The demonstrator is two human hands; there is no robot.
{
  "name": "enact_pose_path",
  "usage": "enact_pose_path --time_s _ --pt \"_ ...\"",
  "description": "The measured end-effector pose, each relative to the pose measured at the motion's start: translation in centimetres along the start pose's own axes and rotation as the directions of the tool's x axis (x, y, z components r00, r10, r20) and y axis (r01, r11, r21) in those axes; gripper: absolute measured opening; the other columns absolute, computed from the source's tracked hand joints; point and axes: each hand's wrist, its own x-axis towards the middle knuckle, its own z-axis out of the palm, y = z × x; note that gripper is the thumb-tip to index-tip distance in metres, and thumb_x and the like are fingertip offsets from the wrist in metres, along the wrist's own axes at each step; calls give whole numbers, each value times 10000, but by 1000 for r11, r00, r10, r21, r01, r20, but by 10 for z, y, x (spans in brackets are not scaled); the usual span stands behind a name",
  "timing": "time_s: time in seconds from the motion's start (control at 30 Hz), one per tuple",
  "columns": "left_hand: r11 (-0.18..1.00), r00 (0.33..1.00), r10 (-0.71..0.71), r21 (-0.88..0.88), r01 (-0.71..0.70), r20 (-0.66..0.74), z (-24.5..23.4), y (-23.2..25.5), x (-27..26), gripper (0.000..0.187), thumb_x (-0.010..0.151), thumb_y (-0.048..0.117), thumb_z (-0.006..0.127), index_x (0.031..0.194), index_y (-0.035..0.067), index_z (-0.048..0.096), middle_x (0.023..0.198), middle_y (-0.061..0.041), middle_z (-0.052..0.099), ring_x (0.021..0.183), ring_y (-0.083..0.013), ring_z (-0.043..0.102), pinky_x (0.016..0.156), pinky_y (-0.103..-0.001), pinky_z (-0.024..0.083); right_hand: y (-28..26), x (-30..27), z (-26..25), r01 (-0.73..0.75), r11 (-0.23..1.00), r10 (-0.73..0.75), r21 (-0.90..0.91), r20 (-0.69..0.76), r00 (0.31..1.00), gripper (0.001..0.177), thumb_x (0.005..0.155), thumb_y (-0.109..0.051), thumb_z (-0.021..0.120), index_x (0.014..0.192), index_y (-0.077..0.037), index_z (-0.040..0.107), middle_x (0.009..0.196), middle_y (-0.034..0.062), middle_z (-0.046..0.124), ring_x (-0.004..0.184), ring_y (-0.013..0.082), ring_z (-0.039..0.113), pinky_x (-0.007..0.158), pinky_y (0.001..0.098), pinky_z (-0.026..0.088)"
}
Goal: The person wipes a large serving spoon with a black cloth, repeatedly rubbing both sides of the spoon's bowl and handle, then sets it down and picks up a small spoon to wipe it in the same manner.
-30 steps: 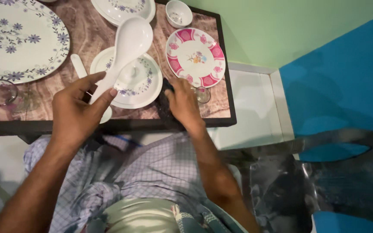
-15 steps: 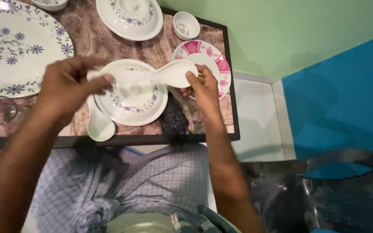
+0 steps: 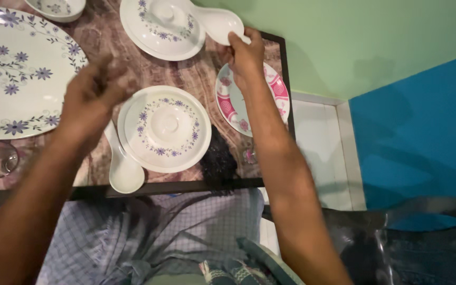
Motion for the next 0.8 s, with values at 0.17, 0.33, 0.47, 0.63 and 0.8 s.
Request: enact_pose_path --time_s 0.17,0.33,0.47,0.63,0.8 --pt "999 999 45 -13 -46 -19 -20 -41 -29 608 988 29 595 1546 -49 368 1437 -203 586 1235 -261 649 987 -328 550 29 58 20 -37 997 34 -73 -34 999 313 938 -68 677 1219 -8 554 851 130 676 629 163 665 501 267 539" --pt "997 994 71 0 -71 -83 -40 -60 -53 596 984 17 620 1537 -63 413 1405 -190 618 1183 -226 613 973 -314 529 60 98 31 -149 988 149 31 -10 989 193 969 -82 654 1132 15 621 864 136 708 651 213 697 561 300 586" --pt "997 995 26 -74 -33 -92 -43 -61 -67 552 990 49 606 1504 -47 430 1357 -157 633 1181 -198 660 972 -293 538 77 116 28 -171 983 170 61 16 985 174 986 -97 638 1114 21 646 872 118 697 667 193 691 615 317 637" --pt "997 993 30 -61 -37 -118 -44 -65 -84 524 997 50 601 1497 -30 466 1309 -147 655 1147 -188 663 961 -290 535 83 132 28 -213 972 213 101 19 977 194 1021 -138 623 1106 33 651 841 91 665 642 164 639 620 308 624" --pt "999 986 -32 -49 25 -161 -43 -79 -96 491 992 57 607 1462 -27 493 1289 -137 672 1117 -155 653 922 -287 558 81 134 30 -230 973 230 11 7 973 228 1021 -172 607 1131 21 660 841 103 682 636 180 664 597 296 610"
